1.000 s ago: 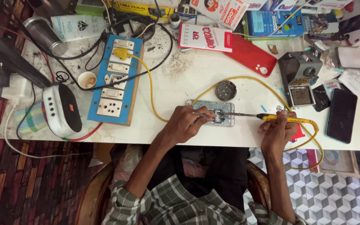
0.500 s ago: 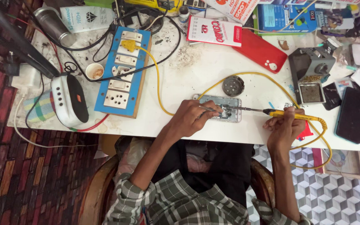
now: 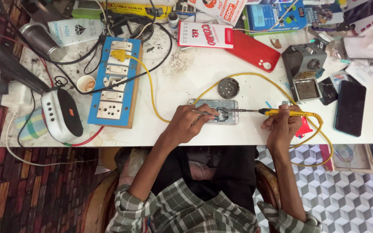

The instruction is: The person uses a soldering iron and tweezers to work on a small circuit board placed on a white surface. They repeatedly apply heat and adjust components on the board throughout the clip.

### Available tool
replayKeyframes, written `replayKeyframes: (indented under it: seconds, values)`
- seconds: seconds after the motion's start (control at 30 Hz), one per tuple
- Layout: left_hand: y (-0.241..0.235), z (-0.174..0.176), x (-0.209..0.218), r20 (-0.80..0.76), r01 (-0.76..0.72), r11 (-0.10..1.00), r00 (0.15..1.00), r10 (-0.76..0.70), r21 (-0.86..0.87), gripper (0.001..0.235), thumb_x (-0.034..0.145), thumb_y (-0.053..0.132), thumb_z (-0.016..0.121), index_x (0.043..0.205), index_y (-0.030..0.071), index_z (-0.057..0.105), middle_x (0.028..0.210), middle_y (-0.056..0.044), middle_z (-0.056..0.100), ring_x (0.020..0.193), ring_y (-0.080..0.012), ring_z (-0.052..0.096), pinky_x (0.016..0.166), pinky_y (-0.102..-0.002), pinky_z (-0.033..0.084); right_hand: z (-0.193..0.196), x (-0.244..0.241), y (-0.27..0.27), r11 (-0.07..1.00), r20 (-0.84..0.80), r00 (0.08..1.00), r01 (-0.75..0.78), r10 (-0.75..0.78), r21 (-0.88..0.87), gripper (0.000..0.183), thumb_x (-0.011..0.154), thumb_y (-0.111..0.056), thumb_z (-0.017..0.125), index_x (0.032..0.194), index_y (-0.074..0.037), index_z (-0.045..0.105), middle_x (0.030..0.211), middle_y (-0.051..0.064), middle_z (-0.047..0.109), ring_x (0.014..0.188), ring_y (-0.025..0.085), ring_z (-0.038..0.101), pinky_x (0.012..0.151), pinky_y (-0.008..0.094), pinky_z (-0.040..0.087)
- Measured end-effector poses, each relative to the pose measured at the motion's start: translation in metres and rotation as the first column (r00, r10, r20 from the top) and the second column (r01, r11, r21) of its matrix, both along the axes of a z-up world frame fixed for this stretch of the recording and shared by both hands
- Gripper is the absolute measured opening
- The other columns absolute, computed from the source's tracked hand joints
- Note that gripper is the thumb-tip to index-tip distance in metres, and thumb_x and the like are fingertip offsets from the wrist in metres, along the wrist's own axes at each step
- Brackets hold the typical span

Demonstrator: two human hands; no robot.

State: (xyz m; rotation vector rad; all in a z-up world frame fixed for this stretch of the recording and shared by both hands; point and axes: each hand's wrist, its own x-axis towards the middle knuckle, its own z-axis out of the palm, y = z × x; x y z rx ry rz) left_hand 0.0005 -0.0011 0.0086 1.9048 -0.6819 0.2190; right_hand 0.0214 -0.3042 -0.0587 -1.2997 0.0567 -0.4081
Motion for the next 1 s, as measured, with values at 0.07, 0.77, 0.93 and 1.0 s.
replayKeyframes:
  seconds: [0.07, 0.77, 0.93, 1.0]
  values:
    - [0.0001, -0.0022, -0.0006, -0.026, -0.007, 1.000, 1.000, 0.007, 0.002, 0.015, 0.096, 0.005, 0.064, 0.102, -0.002, 0.075, 0.096, -0.012, 0.077, 0.078, -0.0287, 0.077, 0.069, -0.036, 0.058, -0.0022, -0.0019, -0.0002, 1.000, 0.006, 1.000, -0.007, 0.007, -0.002, 0.024, 0.117, -0.021, 0.054, 0.103, -0.005, 0.044, 0.066, 0.006, 0.047, 0.052, 0.015, 0.048, 0.051, 0.032, 0.048]
    - [-0.0014, -0.0041, 0.0014, 0.006, 0.002, 1.000, 1.000, -0.002, 0.015, 0.016, 0.096, 0.004, 0.061, 0.093, -0.004, 0.074, 0.101, -0.010, 0.078, 0.069, -0.0272, 0.074, 0.064, -0.036, 0.056, 0.0047, -0.0033, 0.0019, 1.000, 0.023, 1.000, -0.007, 0.007, -0.029, 0.030, 0.116, -0.027, 0.052, 0.099, -0.003, 0.047, 0.063, 0.008, 0.049, 0.050, 0.016, 0.050, 0.049, 0.032, 0.048]
    - [-0.0007, -0.0026, 0.0010, 0.011, -0.006, 1.000, 1.000, 0.006, 0.020, 0.015, 0.097, 0.005, 0.062, 0.098, -0.003, 0.074, 0.098, -0.012, 0.078, 0.072, -0.0286, 0.075, 0.066, -0.036, 0.056, 0.0038, -0.0010, 0.0019, 0.999, -0.009, 1.000, 0.000, 0.000, -0.032, 0.029, 0.117, -0.027, 0.051, 0.102, -0.002, 0.047, 0.064, 0.009, 0.050, 0.050, 0.016, 0.051, 0.049, 0.032, 0.047]
    - [-0.0011, -0.0026, 0.0008, -0.006, -0.016, 0.999, 1.000, 0.016, 0.029, 0.015, 0.097, 0.006, 0.062, 0.100, -0.002, 0.075, 0.094, -0.012, 0.077, 0.072, -0.0287, 0.075, 0.066, -0.036, 0.056, 0.0026, -0.0013, 0.0018, 0.999, -0.021, 1.000, 0.006, -0.007, -0.045, 0.029, 0.117, -0.027, 0.051, 0.103, -0.002, 0.047, 0.064, 0.009, 0.050, 0.050, 0.016, 0.050, 0.049, 0.032, 0.047]
